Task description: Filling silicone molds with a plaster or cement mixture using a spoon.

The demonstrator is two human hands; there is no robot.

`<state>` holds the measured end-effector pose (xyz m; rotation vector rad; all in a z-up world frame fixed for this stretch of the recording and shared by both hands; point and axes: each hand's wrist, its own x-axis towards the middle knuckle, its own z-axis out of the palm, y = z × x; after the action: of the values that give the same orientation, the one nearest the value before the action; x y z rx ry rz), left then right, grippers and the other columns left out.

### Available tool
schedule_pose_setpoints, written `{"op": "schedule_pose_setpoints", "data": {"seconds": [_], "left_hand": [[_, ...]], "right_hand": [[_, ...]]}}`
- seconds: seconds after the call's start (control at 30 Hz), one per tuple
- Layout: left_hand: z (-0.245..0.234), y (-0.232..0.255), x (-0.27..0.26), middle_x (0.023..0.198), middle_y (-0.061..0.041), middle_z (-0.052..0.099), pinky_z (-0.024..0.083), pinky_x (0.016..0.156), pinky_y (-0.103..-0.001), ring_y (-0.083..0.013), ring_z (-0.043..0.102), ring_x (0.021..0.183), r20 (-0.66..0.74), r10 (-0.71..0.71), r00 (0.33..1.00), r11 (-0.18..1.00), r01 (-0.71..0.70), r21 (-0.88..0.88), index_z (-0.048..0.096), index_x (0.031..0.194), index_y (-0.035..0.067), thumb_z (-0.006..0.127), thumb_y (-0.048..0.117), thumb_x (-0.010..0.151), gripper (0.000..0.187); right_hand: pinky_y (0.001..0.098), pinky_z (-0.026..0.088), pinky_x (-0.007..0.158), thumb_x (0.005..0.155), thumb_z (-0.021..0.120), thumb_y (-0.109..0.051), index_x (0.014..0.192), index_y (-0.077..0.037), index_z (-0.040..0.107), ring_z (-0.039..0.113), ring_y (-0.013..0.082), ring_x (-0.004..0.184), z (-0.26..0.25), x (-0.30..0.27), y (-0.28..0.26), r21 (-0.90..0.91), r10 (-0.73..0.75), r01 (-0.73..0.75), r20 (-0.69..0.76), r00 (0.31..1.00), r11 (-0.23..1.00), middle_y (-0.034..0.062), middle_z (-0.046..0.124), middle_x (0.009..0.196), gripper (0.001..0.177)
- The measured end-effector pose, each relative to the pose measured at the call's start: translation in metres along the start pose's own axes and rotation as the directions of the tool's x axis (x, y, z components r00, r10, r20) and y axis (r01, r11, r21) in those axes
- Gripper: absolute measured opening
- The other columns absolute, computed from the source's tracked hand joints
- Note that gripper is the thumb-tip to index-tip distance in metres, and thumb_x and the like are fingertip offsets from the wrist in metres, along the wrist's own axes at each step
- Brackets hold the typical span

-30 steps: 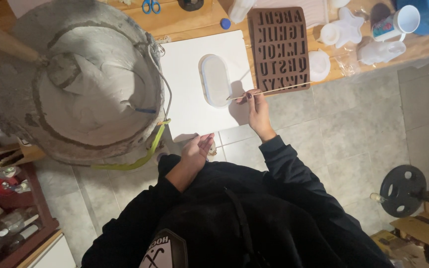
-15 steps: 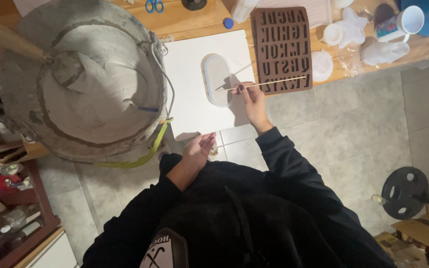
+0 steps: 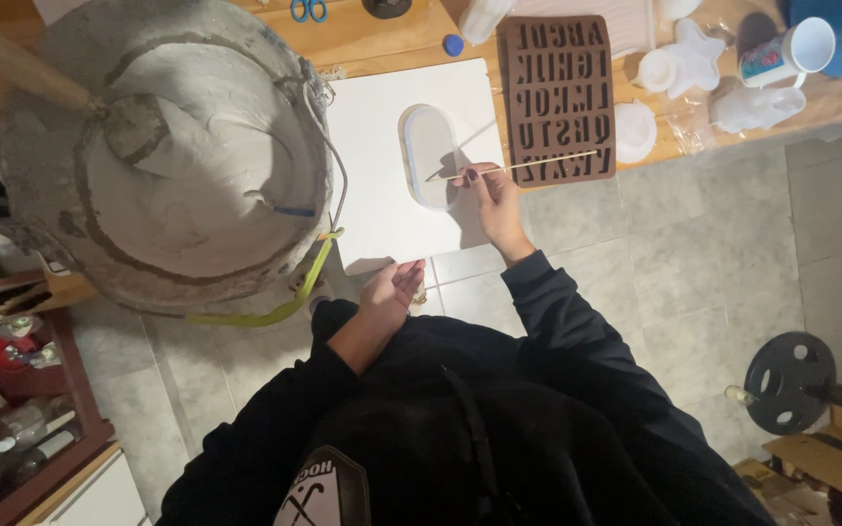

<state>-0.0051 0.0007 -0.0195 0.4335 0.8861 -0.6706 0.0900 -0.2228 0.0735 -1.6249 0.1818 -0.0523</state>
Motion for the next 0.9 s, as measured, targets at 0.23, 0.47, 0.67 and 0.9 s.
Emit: {"op": "schedule_pose_setpoints", "data": {"seconds": [0.23, 0.47, 0.67, 0.9], "left_hand": [[0.003, 0.000, 0.001, 0.130, -0.025, 0.064, 0.058, 0.098, -0.038, -0.0318, 0.066, 0.117, -0.027, -0.017, 0.999, 1.000, 0.017, -0.004, 0.050, 0.128, -0.013, 0.039, 0.017, 0.108, 0.038], [0.003, 0.003, -0.003, 0.126, -0.024, 0.065, 0.058, 0.097, -0.040, -0.0321, 0.067, 0.114, -0.038, -0.034, 0.999, 0.999, 0.034, 0.004, 0.052, 0.122, -0.010, 0.042, 0.016, 0.108, 0.031], [-0.006, 0.002, -0.015, 0.117, -0.018, 0.070, 0.059, 0.091, -0.044, -0.0316, 0.070, 0.111, 0.152, -0.188, 0.970, 0.941, 0.134, 0.311, 0.056, 0.117, -0.002, 0.050, 0.020, 0.104, 0.027], [0.000, 0.026, -0.039, 0.109, -0.015, 0.074, 0.057, 0.084, -0.041, -0.0284, 0.073, 0.100, 0.473, -0.249, 0.845, 0.596, -0.252, 0.763, 0.062, 0.120, 0.000, 0.053, 0.027, 0.103, 0.033]], "right_hand": [[0.0301, 0.055, 0.097, 0.111, 0.053, -0.013, 0.112, 0.002, 0.065, 0.070, 0.0135, 0.098, -0.003, 0.000, 0.005, 0.026, -0.040, 0.039, 0.030, 0.999, 0.999, 0.0080, 0.073, 0.102, 0.019], [0.0284, 0.057, 0.088, 0.110, 0.055, -0.016, 0.112, -0.002, 0.064, 0.068, 0.0120, 0.092, 0.003, 0.000, -0.028, 0.019, -0.056, 0.057, -0.032, 0.998, 0.998, 0.0079, 0.075, 0.102, 0.017], [0.0326, 0.061, 0.069, 0.101, 0.059, -0.011, 0.119, -0.001, 0.061, 0.074, 0.0219, 0.078, 0.068, 0.017, -0.018, -0.490, 0.026, 0.115, 0.271, 0.962, 0.864, 0.0144, 0.076, 0.096, 0.021], [0.0467, 0.057, 0.074, 0.084, 0.072, -0.020, 0.139, 0.003, 0.053, 0.071, 0.0411, 0.084, 0.149, 0.017, -0.029, -0.784, 0.068, 0.234, 0.331, 0.941, 0.574, 0.0263, 0.070, 0.104, 0.062]]}}
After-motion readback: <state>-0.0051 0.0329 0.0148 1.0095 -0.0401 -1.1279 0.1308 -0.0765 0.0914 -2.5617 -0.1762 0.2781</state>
